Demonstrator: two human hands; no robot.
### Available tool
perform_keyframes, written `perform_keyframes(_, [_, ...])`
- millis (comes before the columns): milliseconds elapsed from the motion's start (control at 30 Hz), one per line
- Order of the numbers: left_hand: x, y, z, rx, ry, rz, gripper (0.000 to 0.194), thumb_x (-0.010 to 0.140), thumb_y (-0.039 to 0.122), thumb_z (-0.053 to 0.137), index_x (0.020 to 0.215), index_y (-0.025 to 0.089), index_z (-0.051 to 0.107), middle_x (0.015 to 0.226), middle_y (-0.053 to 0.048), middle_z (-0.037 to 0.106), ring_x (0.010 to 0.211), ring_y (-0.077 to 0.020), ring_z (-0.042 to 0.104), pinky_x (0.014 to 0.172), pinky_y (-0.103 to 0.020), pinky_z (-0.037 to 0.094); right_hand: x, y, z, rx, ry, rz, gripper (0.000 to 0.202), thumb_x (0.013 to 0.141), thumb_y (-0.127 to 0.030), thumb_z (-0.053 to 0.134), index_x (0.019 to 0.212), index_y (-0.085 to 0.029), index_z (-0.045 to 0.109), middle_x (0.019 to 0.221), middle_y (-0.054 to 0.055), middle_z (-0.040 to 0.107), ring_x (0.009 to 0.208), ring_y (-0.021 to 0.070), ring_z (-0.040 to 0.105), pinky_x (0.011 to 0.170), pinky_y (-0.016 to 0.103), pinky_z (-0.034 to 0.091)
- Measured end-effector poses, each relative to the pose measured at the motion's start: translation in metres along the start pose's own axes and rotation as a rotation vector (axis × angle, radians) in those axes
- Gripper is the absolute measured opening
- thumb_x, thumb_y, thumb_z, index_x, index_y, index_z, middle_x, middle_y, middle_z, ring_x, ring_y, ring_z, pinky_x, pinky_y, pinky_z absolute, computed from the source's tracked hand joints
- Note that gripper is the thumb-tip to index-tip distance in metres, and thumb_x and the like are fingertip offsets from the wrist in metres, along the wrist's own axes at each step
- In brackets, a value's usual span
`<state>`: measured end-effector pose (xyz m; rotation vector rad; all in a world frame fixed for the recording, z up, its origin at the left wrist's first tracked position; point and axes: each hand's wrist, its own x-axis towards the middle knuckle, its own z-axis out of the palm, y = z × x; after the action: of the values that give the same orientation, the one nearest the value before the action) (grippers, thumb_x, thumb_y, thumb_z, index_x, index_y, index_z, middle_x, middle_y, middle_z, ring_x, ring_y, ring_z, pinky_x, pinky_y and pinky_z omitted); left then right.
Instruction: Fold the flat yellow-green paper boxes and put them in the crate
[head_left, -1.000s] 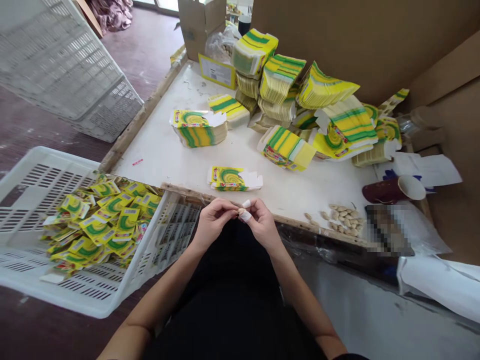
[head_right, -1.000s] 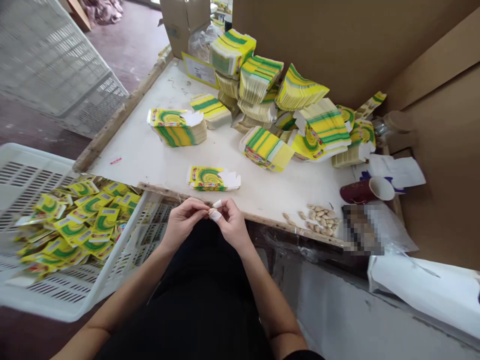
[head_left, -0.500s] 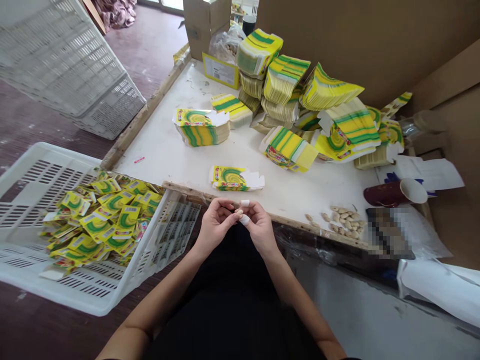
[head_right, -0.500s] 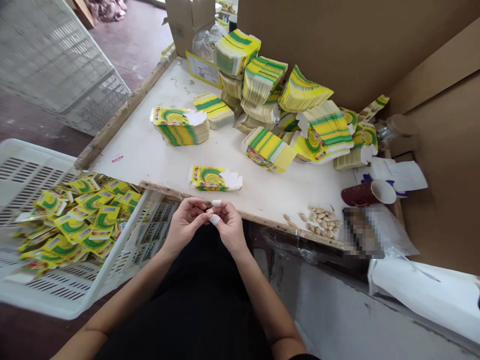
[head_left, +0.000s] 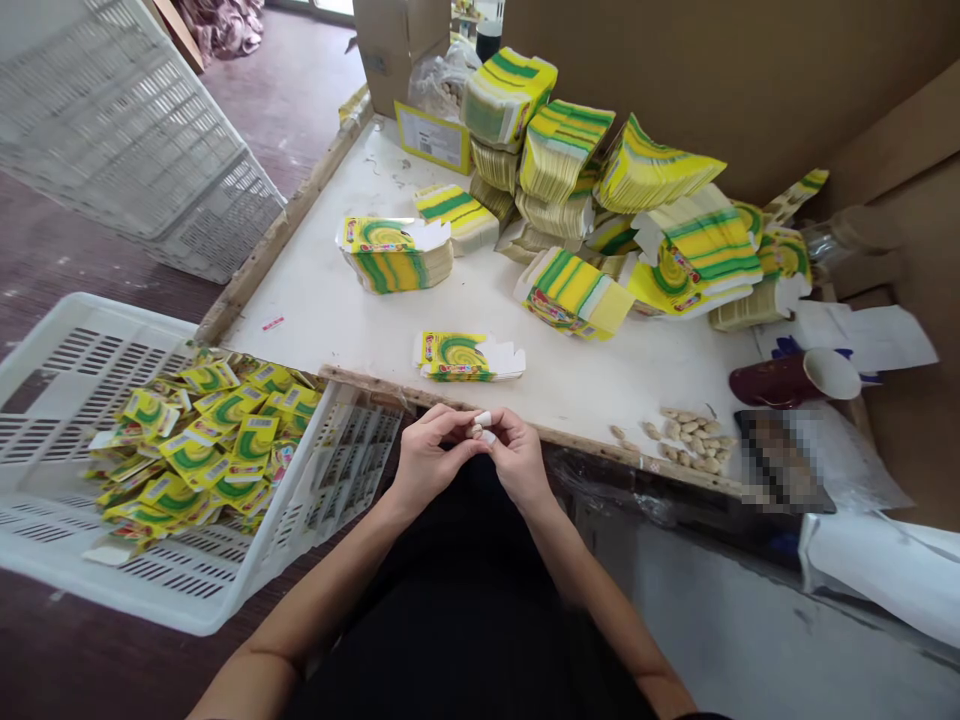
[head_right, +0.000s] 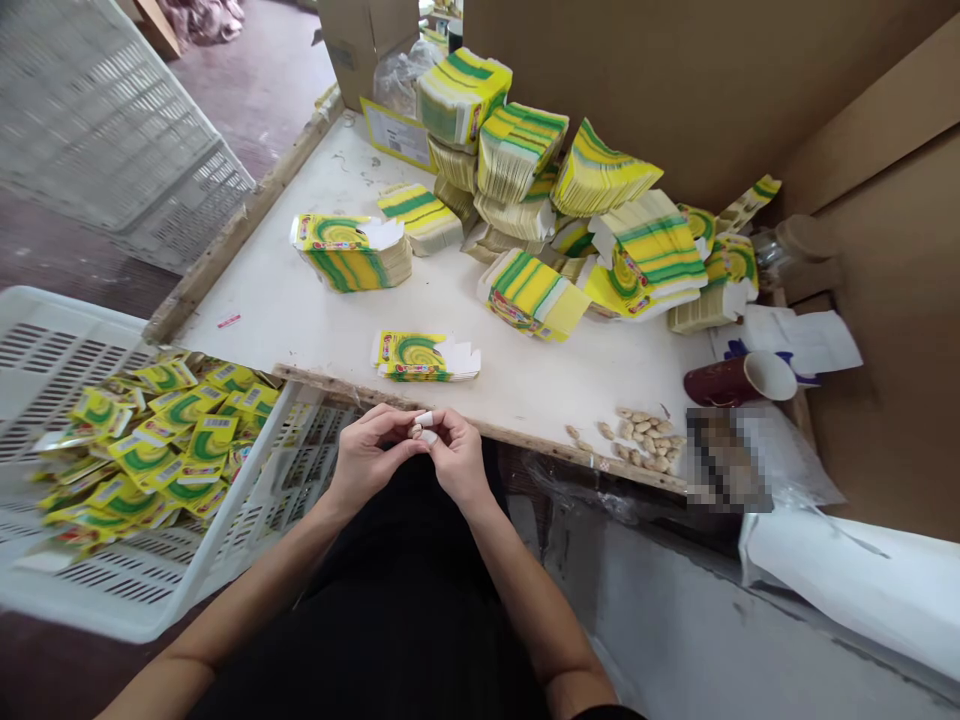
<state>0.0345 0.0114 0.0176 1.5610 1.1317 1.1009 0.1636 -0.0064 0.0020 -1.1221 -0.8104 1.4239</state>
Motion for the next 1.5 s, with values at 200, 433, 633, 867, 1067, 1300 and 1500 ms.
perform_keyframes(200, [0.004,0.0,-0.003,-0.108,-0.04,-0.165,0.026,0.069,0.034,0.079,0.089,0.018,0.075,0.075,-0.001,0.065,0.064,-0.0122,0.062,0.059,-0.022,0.055,0.001,-0.001,0.0,0.039,0.015,0.006,0.009,0.069,-0.024,0.072,0.074,-0.022,0.065,0.065,-0.004,0.064,0.063,0.0124,0.061,0.067,0.026,0.053])
perform_keyframes(433, [0.009,0.006,-0.008,-0.332,-0.163,-0.384,0.026,0.073,0.039,0.074,0.084,0.016,0.073,0.073,-0.003,0.069,0.058,-0.0127,0.062,0.056,-0.024,0.054,0.002,-0.005,-0.003,0.052,0.032,0.051,0.023,0.059,-0.031,0.086,0.068,-0.022,0.067,0.066,-0.004,0.069,0.058,0.0123,0.06,0.059,0.026,0.053])
perform_keyframes(633, [0.006,0.01,-0.001,-0.127,-0.056,-0.162,0.02,0.082,0.036,0.066,0.082,0.019,0.076,0.066,0.0,0.059,0.05,-0.0095,0.057,0.048,-0.02,0.05,0.0,-0.002,0.001,0.075,0.115,0.049,0.027,0.054,-0.032,0.09,0.063,-0.022,0.067,0.062,-0.005,0.067,0.055,0.0121,0.058,0.057,0.026,0.053])
perform_keyframes(867, [0.003,0.006,0.004,-0.038,0.029,-0.123,0.022,0.086,0.034,0.061,0.08,0.018,0.075,0.067,-0.001,0.062,0.05,-0.0098,0.057,0.049,-0.021,0.051,-0.002,0.008,0.005,0.19,0.137,0.083,0.027,0.055,-0.032,0.09,0.064,-0.021,0.067,0.061,-0.004,0.067,0.058,0.0121,0.059,0.06,0.025,0.054])
perform_keyframes(1067, [0.007,0.004,0.003,-0.285,0.037,-0.391,0.029,0.075,0.045,0.071,0.076,0.016,0.074,0.066,0.0,0.064,0.049,-0.0102,0.06,0.049,-0.022,0.053,0.0,0.016,-0.002,0.257,0.095,0.144,0.037,0.053,-0.046,0.089,0.063,-0.021,0.064,0.067,-0.002,0.069,0.061,0.0137,0.063,0.063,0.028,0.057])
perform_keyframes(1300, [0.009,0.003,0.007,-0.572,0.099,-0.604,0.039,0.061,0.05,0.081,0.072,0.014,0.071,0.062,0.001,0.066,0.048,-0.0069,0.056,0.05,-0.019,0.052,0.002,0.02,-0.004,0.241,0.071,0.149,0.036,0.057,-0.049,0.087,0.069,-0.022,0.065,0.071,-0.001,0.07,0.065,0.0153,0.066,0.065,0.03,0.059])
perform_keyframes(1500, [0.008,-0.007,0.009,-0.605,0.06,-0.666,0.038,0.061,0.049,0.081,0.074,0.014,0.071,0.063,0.0,0.064,0.057,-0.0091,0.058,0.053,-0.02,0.051,-0.007,0.007,-0.003,-0.114,0.115,-0.112,0.007,0.074,-0.028,0.075,0.078,-0.025,0.069,0.08,0.0,0.071,0.078,0.0188,0.065,0.077,0.034,0.055])
